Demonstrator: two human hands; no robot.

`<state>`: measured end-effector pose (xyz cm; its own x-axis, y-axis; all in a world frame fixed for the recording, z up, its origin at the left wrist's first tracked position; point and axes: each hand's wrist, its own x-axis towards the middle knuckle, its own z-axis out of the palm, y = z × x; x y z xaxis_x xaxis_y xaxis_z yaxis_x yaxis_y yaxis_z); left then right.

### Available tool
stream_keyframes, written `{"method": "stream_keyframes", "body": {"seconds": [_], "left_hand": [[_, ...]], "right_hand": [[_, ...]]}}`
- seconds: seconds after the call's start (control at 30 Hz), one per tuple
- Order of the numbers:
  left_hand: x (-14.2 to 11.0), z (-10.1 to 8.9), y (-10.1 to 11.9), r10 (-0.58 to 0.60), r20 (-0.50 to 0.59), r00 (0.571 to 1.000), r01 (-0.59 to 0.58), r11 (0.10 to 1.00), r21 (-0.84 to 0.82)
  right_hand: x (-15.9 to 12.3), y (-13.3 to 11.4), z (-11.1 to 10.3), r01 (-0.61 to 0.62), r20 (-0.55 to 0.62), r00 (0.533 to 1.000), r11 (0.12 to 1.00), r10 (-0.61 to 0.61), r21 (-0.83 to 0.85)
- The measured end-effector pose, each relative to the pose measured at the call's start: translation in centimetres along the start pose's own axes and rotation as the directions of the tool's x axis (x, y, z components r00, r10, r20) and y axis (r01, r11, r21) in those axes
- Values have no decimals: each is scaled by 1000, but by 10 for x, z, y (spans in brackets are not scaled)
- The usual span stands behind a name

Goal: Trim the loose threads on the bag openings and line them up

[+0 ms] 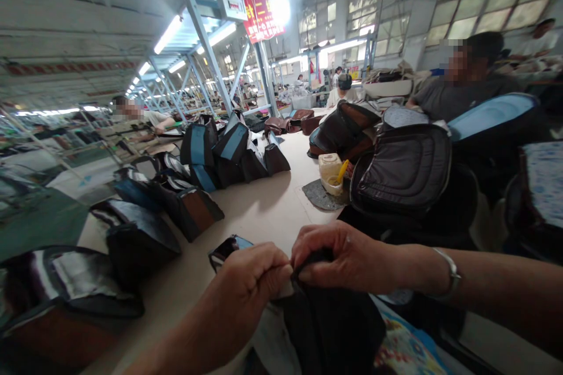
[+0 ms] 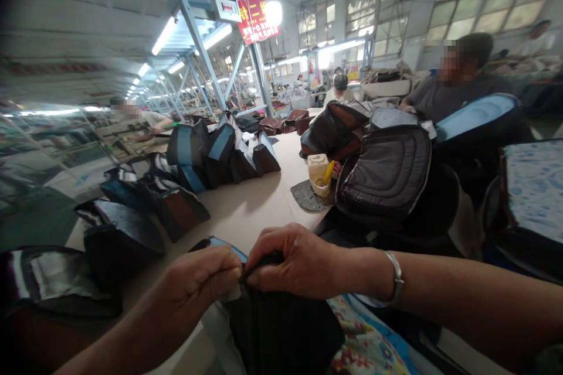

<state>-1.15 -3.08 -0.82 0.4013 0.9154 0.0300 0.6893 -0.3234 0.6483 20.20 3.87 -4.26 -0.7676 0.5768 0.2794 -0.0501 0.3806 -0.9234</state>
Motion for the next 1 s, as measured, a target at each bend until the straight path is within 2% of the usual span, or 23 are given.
{"method": "stream_keyframes", "body": {"seconds": [0.1,0.2,0.43,0.53,0.6,0.7,0.77,0.83,0.93,1.0], "left_hand": [[4,1,-4,-47,32,998,51,990,-133],[7,-1,-5,-43,41,998,49,985,-163],[4,-1,1,10,48,999,-9,1000,-21],[0,3,0,76,23,997,-77,995,56],[-2,7,-1,173,-35,984,-165,971,175],[-7,14,-5,404,-81,911,-343,853,393],[-11,16,-7,513,-56,857,-413,747,521],[-15,16,-7,559,10,829,-435,634,639],[-19,17,-3,596,107,796,-438,445,781],[-21,18,0,609,135,781,-436,378,816]], "right_hand": [[-2,-3,2,20,-66,997,994,-28,-108],[-3,-3,2,34,-114,992,986,-53,-163],[-3,3,3,46,-158,985,993,-63,-108],[-4,6,4,73,-164,983,995,-83,-67],[-6,8,4,108,-178,977,993,-116,-57],[-10,10,3,243,-182,947,960,-266,-138],[-13,9,1,384,-124,890,868,-438,-315],[-16,8,-4,490,-4,819,702,-574,-516],[-21,4,-11,529,158,771,481,-618,-699],[-23,2,-14,537,236,755,370,-611,-758]]}}
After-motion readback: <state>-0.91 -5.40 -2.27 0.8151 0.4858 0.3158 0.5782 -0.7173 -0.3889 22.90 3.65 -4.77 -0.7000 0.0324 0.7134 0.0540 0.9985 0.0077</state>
